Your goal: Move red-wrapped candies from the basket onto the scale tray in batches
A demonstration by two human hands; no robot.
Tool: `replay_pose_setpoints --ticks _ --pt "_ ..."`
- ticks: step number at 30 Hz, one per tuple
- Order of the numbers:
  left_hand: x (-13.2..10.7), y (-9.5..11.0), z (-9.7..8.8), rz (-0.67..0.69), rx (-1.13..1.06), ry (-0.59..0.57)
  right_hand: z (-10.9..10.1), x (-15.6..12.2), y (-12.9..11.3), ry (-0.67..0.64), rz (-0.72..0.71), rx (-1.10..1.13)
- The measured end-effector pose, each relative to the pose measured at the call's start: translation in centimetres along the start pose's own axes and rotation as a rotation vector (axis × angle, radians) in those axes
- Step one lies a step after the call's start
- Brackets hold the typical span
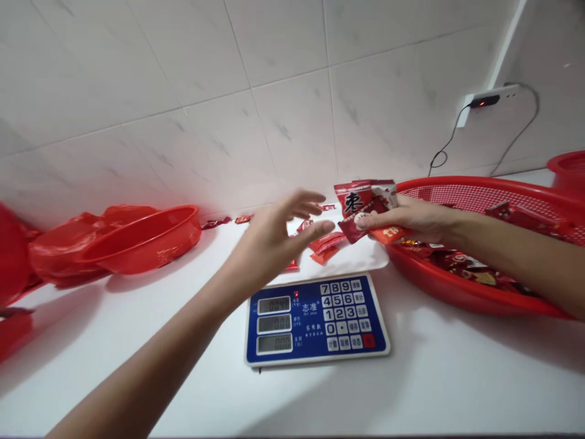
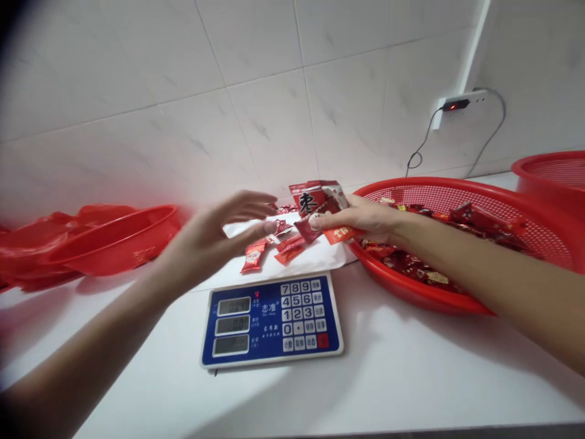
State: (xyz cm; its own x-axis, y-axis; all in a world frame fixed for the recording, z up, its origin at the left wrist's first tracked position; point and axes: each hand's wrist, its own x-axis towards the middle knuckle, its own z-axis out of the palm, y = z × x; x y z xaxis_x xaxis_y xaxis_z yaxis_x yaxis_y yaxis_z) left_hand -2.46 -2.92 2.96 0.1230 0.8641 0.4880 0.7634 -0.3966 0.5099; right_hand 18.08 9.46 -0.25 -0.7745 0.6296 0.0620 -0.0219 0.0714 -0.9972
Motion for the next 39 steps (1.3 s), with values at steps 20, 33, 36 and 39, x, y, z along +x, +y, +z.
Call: replay_pose_setpoints --ticks 20,33,36,39 --pt "2.3 -5.0 -1.5 -0.320 0.212 -0.039 -1.1 0.5 0.2 0.412 0.083 0.061" --pt "-0.3 -1.1 -1.7 0.058 0.303 0.285 -0.2 0.5 0.0 0.387 0.082 -0.035" --pt "-0.4 -1.2 -1.5 0.065 0.302 0.269 0.2 0.3 -0.3 0.401 0.111 -0.041" --pt "-0.4 -1.5 -1.3 0.063 0.296 0.252 0.4 0.2 -0.6 0.419 0.139 -0.039"
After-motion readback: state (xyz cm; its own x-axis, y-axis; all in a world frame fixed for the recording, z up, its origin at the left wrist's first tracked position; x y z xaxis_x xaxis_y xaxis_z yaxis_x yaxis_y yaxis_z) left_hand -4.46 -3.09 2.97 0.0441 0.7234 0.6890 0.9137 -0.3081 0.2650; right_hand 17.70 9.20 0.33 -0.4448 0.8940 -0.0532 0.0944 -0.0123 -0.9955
